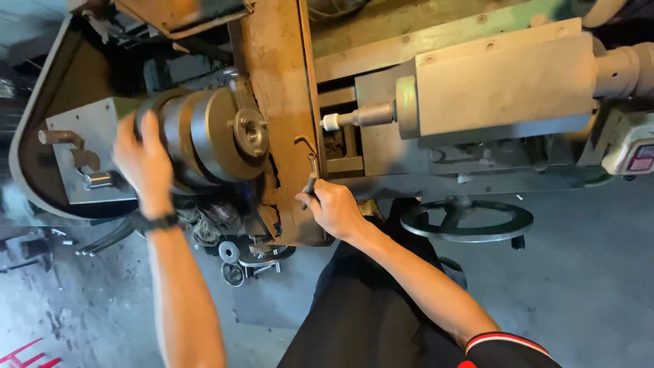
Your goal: The person retrieves a metal part from a plastic bag and uses a wrench to tighten it. They then move to a lathe machine, insert the part into the chuck, and use a chuck key to secure it in place.
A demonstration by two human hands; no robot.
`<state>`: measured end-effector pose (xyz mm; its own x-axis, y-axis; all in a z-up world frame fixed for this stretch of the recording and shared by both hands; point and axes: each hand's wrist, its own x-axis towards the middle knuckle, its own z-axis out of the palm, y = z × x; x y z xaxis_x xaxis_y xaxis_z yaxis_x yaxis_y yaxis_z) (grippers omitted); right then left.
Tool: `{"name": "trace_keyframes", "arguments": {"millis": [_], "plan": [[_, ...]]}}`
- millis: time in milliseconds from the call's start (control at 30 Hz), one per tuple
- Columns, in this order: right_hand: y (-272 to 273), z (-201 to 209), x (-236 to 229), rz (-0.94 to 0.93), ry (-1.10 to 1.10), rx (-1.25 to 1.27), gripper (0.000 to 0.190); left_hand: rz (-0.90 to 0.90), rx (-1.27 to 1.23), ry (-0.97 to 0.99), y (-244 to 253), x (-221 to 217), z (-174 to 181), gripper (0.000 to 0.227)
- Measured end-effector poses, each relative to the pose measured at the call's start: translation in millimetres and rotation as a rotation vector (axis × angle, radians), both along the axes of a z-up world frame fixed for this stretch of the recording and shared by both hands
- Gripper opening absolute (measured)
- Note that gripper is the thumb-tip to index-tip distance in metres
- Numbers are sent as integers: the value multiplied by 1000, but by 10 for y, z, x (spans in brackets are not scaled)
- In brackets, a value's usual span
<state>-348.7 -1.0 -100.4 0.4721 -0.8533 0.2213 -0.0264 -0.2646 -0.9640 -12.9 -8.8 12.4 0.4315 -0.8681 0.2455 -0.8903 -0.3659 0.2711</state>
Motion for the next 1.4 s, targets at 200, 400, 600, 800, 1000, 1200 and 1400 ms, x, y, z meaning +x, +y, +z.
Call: {"name": "trace_keyframes", "arguments": {"millis": [200, 400, 600, 800, 1000, 1200, 1400], "plan": [[-177, 93, 33, 18, -18, 45, 24, 348, -522, 156, 1257, -616, -1272, 39], [-282, 159, 13, 35, -26, 34, 26, 302, -360, 47, 1253, -559, -873, 36], [-267, 183, 28, 68, -167, 52, 14, -42, -299, 241, -99, 103, 215, 25], [-318, 298, -90, 76, -191, 170, 9, 2, 226, 248, -610, 484, 230, 39], [-316, 311, -108, 59, -164, 117, 9, -2, 314, 234, -614, 651, 107, 43], [-204, 258, -6, 95, -160, 172, 11, 114, 244, 127, -313, 352, 67, 42], [-28, -102, 203, 216, -137, 95, 16, 37, -517, 190, 418, -284, -376, 37]]}}
